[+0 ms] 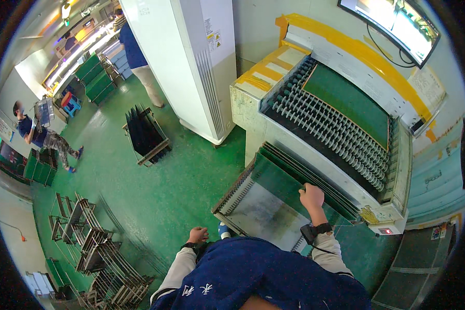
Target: Feeding industrial circuit boards into a processing machine and organizing them in racks.
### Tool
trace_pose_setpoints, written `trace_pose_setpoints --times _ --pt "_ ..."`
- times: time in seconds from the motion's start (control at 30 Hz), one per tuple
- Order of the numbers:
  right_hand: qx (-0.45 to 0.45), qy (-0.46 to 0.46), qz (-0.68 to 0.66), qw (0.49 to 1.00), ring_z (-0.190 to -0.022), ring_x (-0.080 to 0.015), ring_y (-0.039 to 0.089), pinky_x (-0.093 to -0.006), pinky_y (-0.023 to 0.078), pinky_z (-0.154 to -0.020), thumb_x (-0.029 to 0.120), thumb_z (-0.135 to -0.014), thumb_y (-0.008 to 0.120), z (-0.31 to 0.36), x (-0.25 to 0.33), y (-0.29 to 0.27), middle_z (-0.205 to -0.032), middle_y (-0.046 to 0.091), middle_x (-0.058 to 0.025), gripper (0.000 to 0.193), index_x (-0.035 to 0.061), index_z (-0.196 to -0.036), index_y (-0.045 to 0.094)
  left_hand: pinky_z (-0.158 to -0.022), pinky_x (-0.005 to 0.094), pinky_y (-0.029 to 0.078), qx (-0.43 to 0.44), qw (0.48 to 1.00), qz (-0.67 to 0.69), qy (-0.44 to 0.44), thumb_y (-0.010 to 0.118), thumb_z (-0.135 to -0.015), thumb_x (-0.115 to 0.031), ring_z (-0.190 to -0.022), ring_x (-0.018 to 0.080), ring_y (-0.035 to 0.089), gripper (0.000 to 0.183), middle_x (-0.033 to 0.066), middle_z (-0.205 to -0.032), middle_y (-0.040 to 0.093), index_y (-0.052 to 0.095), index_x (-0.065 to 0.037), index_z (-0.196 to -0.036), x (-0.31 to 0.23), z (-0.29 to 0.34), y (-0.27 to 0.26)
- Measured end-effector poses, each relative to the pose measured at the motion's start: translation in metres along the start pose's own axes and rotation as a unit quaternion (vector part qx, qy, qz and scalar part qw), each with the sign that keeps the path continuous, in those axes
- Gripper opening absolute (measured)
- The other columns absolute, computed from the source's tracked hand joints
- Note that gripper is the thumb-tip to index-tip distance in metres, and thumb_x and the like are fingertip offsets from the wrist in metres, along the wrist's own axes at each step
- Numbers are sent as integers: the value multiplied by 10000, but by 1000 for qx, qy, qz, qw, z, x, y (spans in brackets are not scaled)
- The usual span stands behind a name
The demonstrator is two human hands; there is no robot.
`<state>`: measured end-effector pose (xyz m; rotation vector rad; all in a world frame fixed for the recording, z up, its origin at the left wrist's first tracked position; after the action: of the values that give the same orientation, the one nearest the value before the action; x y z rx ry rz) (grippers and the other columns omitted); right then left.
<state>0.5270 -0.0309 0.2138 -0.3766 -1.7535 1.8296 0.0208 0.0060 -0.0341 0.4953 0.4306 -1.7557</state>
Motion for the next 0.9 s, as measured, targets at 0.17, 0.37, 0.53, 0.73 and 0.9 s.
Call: trace_pose_setpoints --times 0.17,0.37,0.53,0.73,0.9 --pt "-1 -7 -2 1000 -742 -300 591 -415 455 -618 284 -735 602 0 -2 3 -761 614 -128 244 78 -865 594 -368 268 368 -3 1000 11 -1 561 -786 -151 -489 184 519 161 95 -682 537 479 -18 -828 -5 7 3" --pt "-1 -1 -2 1000 -750 -303 590 -414 453 -628 283 -731 602 1 0 1 -764 615 -129 243 81 -864 598 -378 268 386 -1 1000 1 -2 563 -779 -155 -494 182 527 171 94 -687 544 488 -17 -846 -1 2 0" --pt "6 6 2 1000 -755 -308 584 -414 447 -644 277 -718 611 1 -1 1 -774 615 -128 247 79 -865 596 -392 269 410 4 1000 -4 -3 559 -782 -169 -504 183 546 180 96 -705 563 503 -16 -859 2 -4 -2" --pt "3 -5 7 1000 -763 -302 592 -417 458 -630 296 -739 595 2 0 0 -780 616 -128 268 70 -882 583 -409 274 436 12 1000 -6 -4 559 -791 -188 -511 190 563 211 97 -712 576 513 -7 -888 6 -9 -3" --pt "12 -1 13 1000 -766 -303 592 -418 458 -629 301 -733 602 0 0 2 -779 615 -130 273 74 -884 583 -416 277 442 11 1000 -17 0 559 -792 -193 -517 195 568 230 95 -714 580 514 3 -903 8 -12 -6"
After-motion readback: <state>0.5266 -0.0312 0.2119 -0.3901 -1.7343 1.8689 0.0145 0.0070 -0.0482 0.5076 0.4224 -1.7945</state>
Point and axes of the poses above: each hand's wrist, its own z-axis away from the middle knuckle, its own y-axis out of the palm, x = y × z, the point moved 7 cm from there along -z, towards the middle knuckle
